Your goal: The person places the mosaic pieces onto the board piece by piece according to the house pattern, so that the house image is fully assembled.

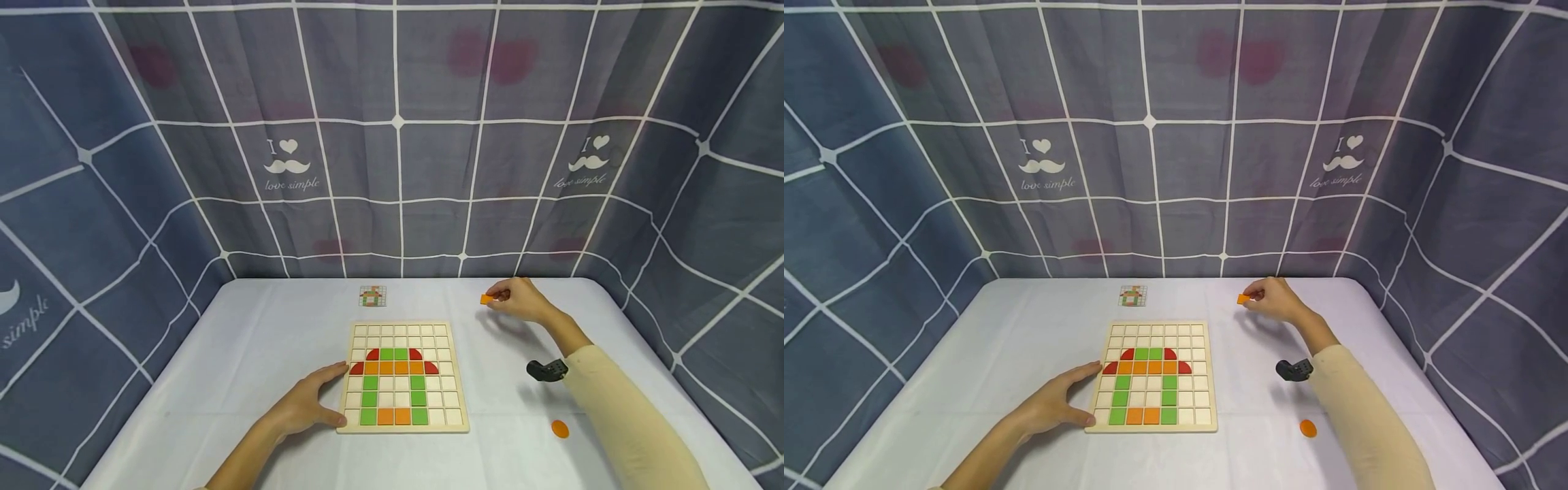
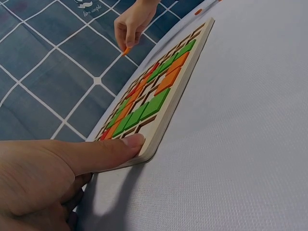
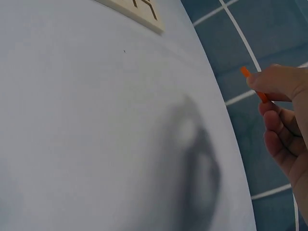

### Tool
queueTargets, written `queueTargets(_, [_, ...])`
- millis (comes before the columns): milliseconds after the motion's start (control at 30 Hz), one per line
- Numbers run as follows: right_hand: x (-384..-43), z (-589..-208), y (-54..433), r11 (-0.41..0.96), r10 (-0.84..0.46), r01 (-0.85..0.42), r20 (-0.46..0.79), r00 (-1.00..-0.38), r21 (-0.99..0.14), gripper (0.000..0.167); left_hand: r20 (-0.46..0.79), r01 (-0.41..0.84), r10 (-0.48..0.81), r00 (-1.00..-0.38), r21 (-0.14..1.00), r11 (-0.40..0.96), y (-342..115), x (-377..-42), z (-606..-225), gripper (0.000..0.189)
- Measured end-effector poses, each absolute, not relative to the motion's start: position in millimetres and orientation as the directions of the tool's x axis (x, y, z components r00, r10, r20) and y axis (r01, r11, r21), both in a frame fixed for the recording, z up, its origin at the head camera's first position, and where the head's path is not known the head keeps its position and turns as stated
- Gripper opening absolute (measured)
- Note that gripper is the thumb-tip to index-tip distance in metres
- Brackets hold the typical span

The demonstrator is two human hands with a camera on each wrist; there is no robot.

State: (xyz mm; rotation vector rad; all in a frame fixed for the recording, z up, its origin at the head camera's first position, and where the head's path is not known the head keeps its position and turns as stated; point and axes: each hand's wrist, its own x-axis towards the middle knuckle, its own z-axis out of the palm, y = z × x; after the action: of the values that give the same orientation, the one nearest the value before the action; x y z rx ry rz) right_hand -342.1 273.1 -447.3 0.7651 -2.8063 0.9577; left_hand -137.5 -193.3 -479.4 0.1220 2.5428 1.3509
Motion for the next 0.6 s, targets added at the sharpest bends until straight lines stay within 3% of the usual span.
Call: queueTargets(600, [-325.0,-451.0,214.8,0.596,-0.610,-0.660,0.277,-0.742,-0.456,0.017,-0.184,-0.044,0.195,-0.963,0.826,0.562,-193.8,-138.0,-480.2,0.105])
